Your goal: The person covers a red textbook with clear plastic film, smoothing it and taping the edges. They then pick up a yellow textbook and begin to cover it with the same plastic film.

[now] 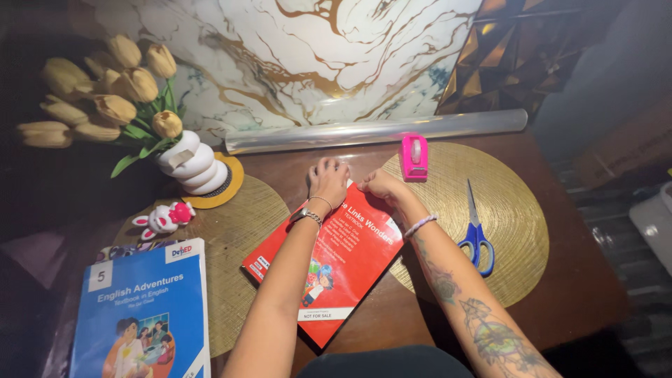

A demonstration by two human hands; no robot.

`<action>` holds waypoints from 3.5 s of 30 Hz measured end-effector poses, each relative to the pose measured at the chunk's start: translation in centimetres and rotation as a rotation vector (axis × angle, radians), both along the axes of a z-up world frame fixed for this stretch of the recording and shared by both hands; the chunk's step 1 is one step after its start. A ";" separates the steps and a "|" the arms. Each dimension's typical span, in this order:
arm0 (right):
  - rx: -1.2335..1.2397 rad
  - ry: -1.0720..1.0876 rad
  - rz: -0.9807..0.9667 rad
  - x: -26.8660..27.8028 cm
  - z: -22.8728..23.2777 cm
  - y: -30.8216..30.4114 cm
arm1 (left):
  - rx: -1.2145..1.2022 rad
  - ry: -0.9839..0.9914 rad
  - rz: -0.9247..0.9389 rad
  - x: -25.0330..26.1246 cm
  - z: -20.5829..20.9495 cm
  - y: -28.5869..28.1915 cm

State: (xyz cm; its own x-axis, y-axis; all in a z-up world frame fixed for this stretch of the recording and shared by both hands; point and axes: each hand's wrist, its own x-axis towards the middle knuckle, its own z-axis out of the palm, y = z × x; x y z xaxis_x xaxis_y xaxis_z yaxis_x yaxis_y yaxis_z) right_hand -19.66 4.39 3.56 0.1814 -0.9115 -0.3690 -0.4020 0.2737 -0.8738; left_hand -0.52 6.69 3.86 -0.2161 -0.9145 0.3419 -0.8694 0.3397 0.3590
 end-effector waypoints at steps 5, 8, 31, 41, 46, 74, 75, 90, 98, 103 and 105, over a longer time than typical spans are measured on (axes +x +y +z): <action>0.113 -0.068 -0.030 -2.1 2.8 3.6 | -0.042 -0.054 0.054 -0.5 -1.2 -0.8; 0.211 -0.091 -0.042 -4.2 2.6 5.6 | -0.030 -0.079 0.064 -0.7 -1.0 -0.5; -0.965 0.592 -0.080 -7.0 4.1 19.9 | 0.065 -0.184 0.094 -5.9 -1.7 3.8; -0.902 0.710 -0.125 -6.6 3.3 19.7 | 0.311 -0.271 0.089 -9.5 6.6 11.2; -0.855 0.722 -0.157 -6.4 3.5 19.6 | 0.313 -0.335 0.156 -7.6 3.2 5.5; -0.261 0.168 -0.142 -0.6 -1.5 1.3 | 0.572 -0.196 0.131 -6.6 7.8 9.6; -0.274 0.192 -0.143 0.2 -1.4 0.5 | 0.566 -0.187 0.132 -6.6 7.7 9.6; -0.555 0.308 0.145 4.2 -1.8 -5.0 | 0.578 -0.167 0.125 -6.3 7.0 9.3; -0.445 0.320 0.041 4.5 -2.3 -5.2 | 0.261 0.422 0.082 -5.5 6.7 10.1; -0.270 0.083 0.025 4.4 -0.3 -3.8 | 0.371 1.105 -0.642 -5.6 16.5 19.0; -0.279 0.068 0.004 4.5 0.1 -3.2 | 0.982 1.290 -0.903 -4.8 20.1 26.0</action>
State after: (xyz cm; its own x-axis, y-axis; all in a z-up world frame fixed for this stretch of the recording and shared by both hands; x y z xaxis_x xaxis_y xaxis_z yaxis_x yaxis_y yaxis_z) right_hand -15.14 1.16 3.65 0.1685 -0.9789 -0.1158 -0.4628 0.0251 -0.8861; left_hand -5.36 32.66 23.92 -0.7596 -0.6316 0.1552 0.3722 -0.2266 0.9001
